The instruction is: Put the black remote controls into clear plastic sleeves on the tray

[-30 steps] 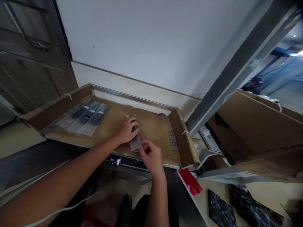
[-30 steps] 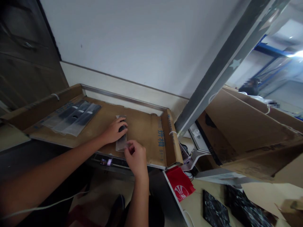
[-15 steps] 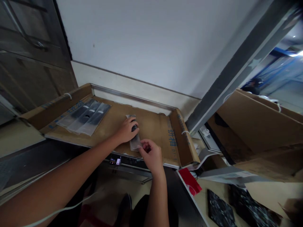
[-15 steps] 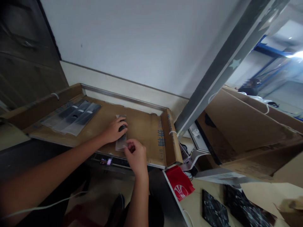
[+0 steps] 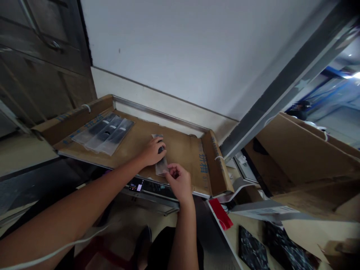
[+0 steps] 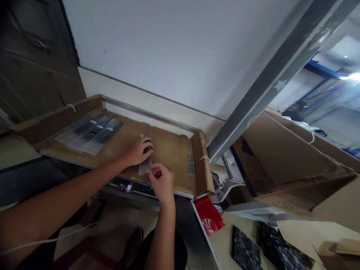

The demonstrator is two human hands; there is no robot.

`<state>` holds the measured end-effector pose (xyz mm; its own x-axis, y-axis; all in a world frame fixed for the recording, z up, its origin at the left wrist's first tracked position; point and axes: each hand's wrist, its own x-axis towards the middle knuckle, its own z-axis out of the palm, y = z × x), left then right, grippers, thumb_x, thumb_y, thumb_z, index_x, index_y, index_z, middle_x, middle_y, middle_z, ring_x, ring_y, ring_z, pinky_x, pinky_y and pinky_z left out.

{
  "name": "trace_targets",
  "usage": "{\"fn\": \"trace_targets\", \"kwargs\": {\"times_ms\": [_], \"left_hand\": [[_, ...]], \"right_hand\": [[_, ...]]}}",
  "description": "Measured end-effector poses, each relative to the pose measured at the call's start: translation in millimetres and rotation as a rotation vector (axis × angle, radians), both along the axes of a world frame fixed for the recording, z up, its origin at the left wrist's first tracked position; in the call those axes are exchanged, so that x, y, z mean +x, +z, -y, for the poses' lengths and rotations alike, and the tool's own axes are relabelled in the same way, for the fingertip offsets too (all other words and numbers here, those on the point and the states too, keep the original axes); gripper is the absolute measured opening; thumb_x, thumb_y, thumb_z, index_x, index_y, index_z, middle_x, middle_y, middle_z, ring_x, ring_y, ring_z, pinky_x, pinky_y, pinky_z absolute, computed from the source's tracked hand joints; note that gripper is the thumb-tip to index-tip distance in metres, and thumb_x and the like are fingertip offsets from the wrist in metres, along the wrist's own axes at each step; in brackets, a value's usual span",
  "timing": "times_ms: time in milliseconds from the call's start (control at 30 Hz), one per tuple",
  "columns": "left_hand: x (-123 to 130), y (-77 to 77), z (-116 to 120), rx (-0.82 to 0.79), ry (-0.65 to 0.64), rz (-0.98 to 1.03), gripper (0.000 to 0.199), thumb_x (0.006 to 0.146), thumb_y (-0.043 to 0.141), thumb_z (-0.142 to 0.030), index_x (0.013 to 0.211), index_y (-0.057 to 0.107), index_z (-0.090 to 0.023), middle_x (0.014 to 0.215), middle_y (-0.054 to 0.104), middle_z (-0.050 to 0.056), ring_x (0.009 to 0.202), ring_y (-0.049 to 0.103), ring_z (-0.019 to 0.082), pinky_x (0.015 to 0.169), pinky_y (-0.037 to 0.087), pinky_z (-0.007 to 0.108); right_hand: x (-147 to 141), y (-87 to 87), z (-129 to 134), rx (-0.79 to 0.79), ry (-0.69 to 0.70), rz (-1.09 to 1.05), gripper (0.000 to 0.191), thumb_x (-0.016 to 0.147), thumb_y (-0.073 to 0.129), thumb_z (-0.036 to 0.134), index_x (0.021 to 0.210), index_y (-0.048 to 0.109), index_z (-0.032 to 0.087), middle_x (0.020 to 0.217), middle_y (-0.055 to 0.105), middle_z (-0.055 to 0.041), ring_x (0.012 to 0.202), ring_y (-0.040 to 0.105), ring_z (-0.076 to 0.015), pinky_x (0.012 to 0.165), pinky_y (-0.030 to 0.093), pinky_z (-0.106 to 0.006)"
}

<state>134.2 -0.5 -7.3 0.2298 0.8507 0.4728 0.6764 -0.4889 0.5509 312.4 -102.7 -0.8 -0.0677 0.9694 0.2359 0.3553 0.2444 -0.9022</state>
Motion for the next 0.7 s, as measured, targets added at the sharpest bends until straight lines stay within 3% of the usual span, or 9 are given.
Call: {"fn": "trace_targets", "kwargs": {"times_ms": [200,500,700], "left_hand": [[-2,-2.6,-2,0.015,-0.014,0.000,0.016,0.088,0.062,-0.026,0.099,0.070,-0.018,0.138,0.058,0.015,0.133,0.054,0.031,0.116,0.040,0.051],[-2,-3.0,-10,-0.008,-0.032,0.050,0.014,0.089,0.060,-0.026,0.098,0.068,-0.019,0.134,0.061,0.014,0.130,0.056,0.030,0.114,0.041,0.050],[-3,-9.1,-29,-0.015,0.163,0.194,0.019,0.086,0.053,-0.012,0.100,0.063,-0.019,0.114,0.067,0.012,0.115,0.062,0.025,0.107,0.047,0.045]], "right_hand": [[0,-1.1,-5,0.033,-0.034,0.019,0.023,0.077,0.070,0.031,0.097,0.071,0.019,0.068,0.055,0.0049,0.060,0.049,-0.0118,0.058,0.039,-0.023],[-4,4.0,-3,0.117,-0.046,0.161,0.026,0.072,0.059,0.016,0.094,0.072,0.020,0.069,0.059,0.0035,0.060,0.053,-0.0124,0.059,0.039,-0.023],[-2,2.8,1,0.177,-0.065,0.216,0.025,0.071,0.057,0.013,0.091,0.072,0.019,0.069,0.058,0.0029,0.063,0.054,-0.0131,0.063,0.039,-0.024]]}}
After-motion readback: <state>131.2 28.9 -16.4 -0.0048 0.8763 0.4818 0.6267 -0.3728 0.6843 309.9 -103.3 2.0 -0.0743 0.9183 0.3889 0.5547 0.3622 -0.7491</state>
